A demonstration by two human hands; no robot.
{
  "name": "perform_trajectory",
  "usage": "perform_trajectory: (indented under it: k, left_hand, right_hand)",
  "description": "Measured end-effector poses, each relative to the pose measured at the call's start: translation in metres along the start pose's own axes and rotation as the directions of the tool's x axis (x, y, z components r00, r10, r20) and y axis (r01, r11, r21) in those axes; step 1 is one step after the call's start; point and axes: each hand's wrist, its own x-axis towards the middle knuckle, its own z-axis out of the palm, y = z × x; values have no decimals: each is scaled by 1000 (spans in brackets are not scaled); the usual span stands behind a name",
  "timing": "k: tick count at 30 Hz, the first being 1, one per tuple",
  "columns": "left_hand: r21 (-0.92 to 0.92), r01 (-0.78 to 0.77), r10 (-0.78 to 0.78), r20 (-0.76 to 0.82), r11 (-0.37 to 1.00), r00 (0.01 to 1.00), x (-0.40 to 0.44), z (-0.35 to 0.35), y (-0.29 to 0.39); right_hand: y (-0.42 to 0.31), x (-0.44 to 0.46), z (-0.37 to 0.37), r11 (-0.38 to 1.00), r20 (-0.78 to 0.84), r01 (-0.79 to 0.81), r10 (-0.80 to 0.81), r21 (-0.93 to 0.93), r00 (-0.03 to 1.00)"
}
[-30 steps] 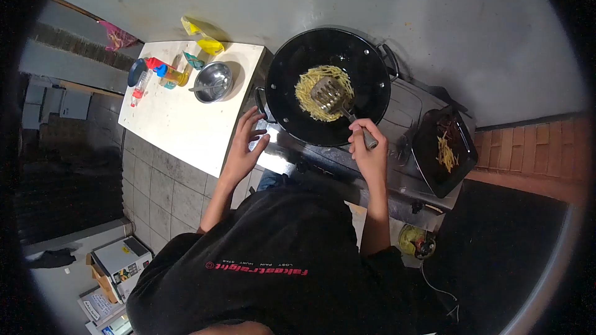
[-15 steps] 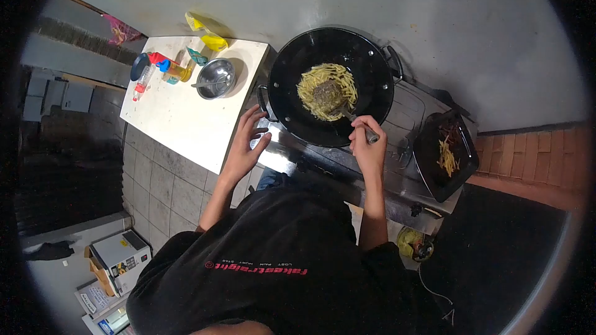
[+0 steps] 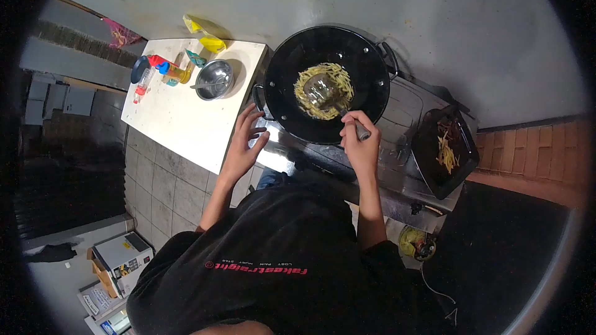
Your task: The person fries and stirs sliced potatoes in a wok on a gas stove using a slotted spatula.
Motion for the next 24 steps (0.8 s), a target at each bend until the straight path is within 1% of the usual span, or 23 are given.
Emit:
perform_trajectory:
  k: [1,6,8,13,15,18,21,24]
  left_hand:
    - [-2,7,-7,1,1000,1000,0,0,0]
    - [-23,30,-30,4,999,1000,-2,2,3]
    - [-7,0,0,5,1000,1000,-2,2,0]
    - [-11,11,-11,-2,1000,1000,-4,4,-1]
    - [-21,19,-19,-12,1000,1000,-4,6,-2]
    - [-14,-15,15,-26,1000,1000,-3,7,-3]
    - [-25,5,-6,-27,1000,1000,-4,6,-2]
    - [-21,-32,32,-35,999,999,-4,7,-3]
  right_hand:
    - [2,1,1,999,10,-37,37,16,999]
    - [12,8,6,997,28,-38,36,64,999]
    - [14,10,6,996,34,-37,35,79,999]
    - [15,13,7,995,14,-97,96,21,995]
    - [15,13,7,996,23,-92,92,14,995]
    - [18,13,5,996,39,-84,84,4,996]
    - [17,12,4,996,43,-86,86,3,995]
    - [16,12,2,996,45,-93,92,3,995]
